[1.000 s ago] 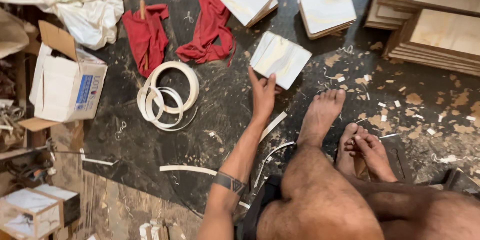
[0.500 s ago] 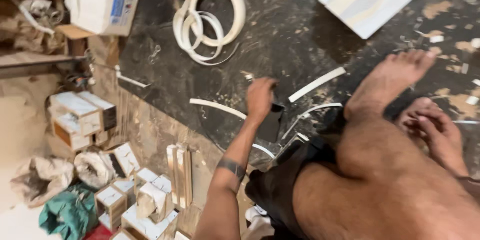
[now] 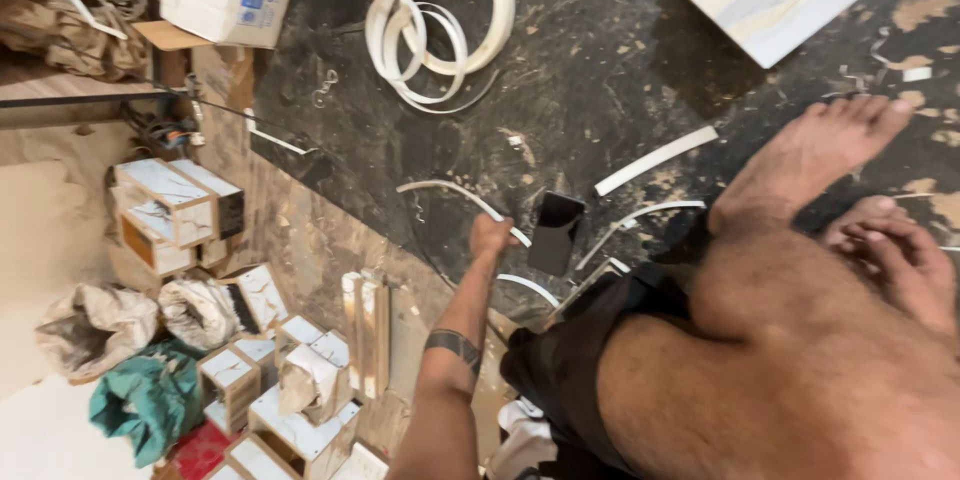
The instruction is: The person sits on the workshop floor and applies white edge banding tape to small wood panels. They press the tape onto a panel edge with a hand iron, trim the excess banding, and set finished panels aside, handling several panels one at a time.
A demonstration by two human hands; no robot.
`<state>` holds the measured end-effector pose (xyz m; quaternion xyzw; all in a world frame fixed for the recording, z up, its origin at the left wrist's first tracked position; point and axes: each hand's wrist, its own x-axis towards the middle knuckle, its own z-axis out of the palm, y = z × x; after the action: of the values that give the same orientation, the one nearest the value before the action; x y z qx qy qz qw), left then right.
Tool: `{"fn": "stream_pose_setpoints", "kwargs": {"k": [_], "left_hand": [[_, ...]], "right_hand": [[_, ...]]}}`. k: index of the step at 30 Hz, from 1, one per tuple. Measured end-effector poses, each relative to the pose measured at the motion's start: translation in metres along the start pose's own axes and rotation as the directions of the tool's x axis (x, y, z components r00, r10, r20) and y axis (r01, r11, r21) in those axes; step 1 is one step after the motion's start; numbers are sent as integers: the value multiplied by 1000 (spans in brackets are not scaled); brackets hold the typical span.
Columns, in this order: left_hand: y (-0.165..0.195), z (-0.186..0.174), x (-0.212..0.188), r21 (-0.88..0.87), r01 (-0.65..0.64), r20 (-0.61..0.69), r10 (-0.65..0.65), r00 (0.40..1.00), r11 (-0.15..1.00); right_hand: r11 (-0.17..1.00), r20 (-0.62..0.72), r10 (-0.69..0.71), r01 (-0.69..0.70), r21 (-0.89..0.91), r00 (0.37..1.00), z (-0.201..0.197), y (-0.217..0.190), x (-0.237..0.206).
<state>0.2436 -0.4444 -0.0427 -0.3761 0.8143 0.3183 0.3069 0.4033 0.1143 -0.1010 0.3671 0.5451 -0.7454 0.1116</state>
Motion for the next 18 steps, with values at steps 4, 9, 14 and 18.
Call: {"fn": "stream_pose_setpoints", "kwargs": {"k": [4, 9, 14, 18], "left_hand": [[53, 7, -38, -15, -628, -254, 605, 755, 778], [195, 46, -117, 386, -898, 357, 863, 357, 211], [296, 139, -176, 135, -983, 804, 594, 33, -128], [334, 198, -176, -3, -974, 917, 388, -93, -227]], "right_hand": [[991, -69, 84, -91, -103, 994, 23, -62, -13], [967, 63, -158, 167, -190, 985, 51, -169, -1], [584, 33, -781, 748, -315, 624, 77, -238, -24], [129, 346, -805, 711, -691, 482, 57, -252, -28]]}}
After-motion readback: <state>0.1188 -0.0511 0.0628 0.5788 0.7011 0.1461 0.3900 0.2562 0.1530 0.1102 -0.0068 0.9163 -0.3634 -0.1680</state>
